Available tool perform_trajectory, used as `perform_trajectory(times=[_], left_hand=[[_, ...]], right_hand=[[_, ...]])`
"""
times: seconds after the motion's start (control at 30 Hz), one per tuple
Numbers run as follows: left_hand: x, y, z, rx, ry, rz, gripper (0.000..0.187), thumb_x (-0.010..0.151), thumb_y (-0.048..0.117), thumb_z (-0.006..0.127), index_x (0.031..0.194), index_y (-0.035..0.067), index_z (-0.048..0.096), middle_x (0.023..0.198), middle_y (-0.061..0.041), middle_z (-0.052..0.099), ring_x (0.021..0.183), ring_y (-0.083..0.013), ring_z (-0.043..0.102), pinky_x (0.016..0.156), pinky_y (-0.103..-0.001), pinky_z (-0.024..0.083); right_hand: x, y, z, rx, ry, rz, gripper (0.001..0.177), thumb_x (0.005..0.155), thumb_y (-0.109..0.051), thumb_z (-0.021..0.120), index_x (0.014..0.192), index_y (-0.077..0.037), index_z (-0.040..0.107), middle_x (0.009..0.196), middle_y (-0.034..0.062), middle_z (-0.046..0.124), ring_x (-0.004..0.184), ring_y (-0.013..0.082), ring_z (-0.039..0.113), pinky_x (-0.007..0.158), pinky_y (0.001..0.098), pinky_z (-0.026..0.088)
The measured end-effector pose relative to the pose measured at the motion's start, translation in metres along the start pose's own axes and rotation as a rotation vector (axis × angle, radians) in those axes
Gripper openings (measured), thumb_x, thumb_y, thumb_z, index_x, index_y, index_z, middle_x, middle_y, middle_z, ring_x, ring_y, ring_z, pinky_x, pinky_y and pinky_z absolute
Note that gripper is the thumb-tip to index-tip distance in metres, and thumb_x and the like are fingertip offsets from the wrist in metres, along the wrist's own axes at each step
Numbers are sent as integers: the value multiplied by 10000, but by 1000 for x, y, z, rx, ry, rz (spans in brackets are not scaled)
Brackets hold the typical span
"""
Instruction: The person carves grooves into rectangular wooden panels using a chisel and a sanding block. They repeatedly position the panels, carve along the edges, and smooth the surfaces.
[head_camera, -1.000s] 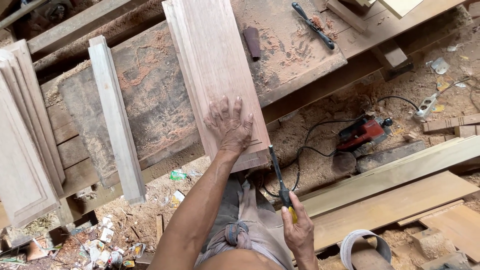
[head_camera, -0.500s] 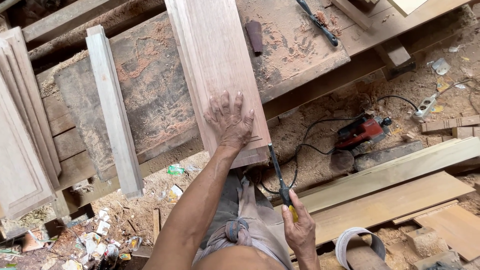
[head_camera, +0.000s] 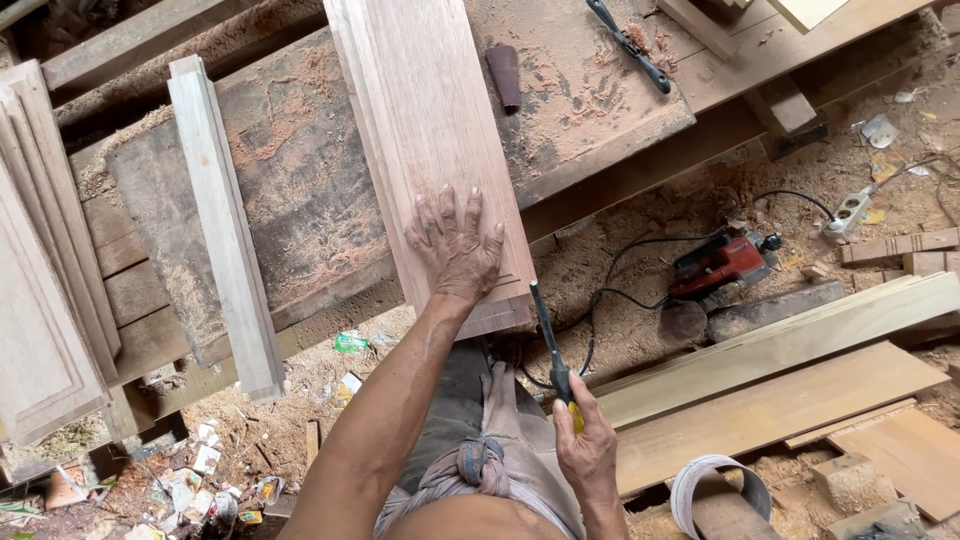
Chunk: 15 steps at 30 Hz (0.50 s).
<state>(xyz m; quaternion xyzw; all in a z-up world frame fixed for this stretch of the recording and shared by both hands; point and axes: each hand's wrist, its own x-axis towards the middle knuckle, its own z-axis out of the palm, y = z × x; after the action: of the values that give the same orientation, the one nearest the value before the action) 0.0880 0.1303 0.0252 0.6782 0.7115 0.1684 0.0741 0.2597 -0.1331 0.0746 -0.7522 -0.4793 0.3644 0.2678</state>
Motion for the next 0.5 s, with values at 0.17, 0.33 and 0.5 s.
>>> perform_trajectory(times=[0.17, 0.33, 0.5], left_hand=[[1, -2, -4, -42, -79, -14, 648, 960, 626, 429, 1538, 332, 434, 1671, -44, 235, 1541, -435, 107, 1153, -752, 85], [3, -1, -2, -84, -66, -27, 645, 952, 608, 424, 1531, 325, 444, 1666, -50, 253, 1543, -431, 121, 1167, -735, 73], [2, -2, -2, -58, -80, -14, 650, 945, 618, 449, 1537, 351, 424, 1661, -74, 254, 1542, -433, 127, 1177, -723, 70]], right_hand=[[28, -24, 1, -13, -63, -17, 521, 1008, -213, 539, 1514, -243, 423, 1392, 245, 597, 1014, 328, 745, 693, 442, 726], [1, -17, -12, -34, -116, 143, 554, 981, -264, 546, 1515, -324, 414, 1540, 174, 505, 1128, 355, 726, 758, 540, 706], [-6, -6, -8, -42, -35, 59, 567, 955, -289, 610, 1505, -301, 472, 1462, 164, 598, 1270, 352, 644, 938, 517, 617]])
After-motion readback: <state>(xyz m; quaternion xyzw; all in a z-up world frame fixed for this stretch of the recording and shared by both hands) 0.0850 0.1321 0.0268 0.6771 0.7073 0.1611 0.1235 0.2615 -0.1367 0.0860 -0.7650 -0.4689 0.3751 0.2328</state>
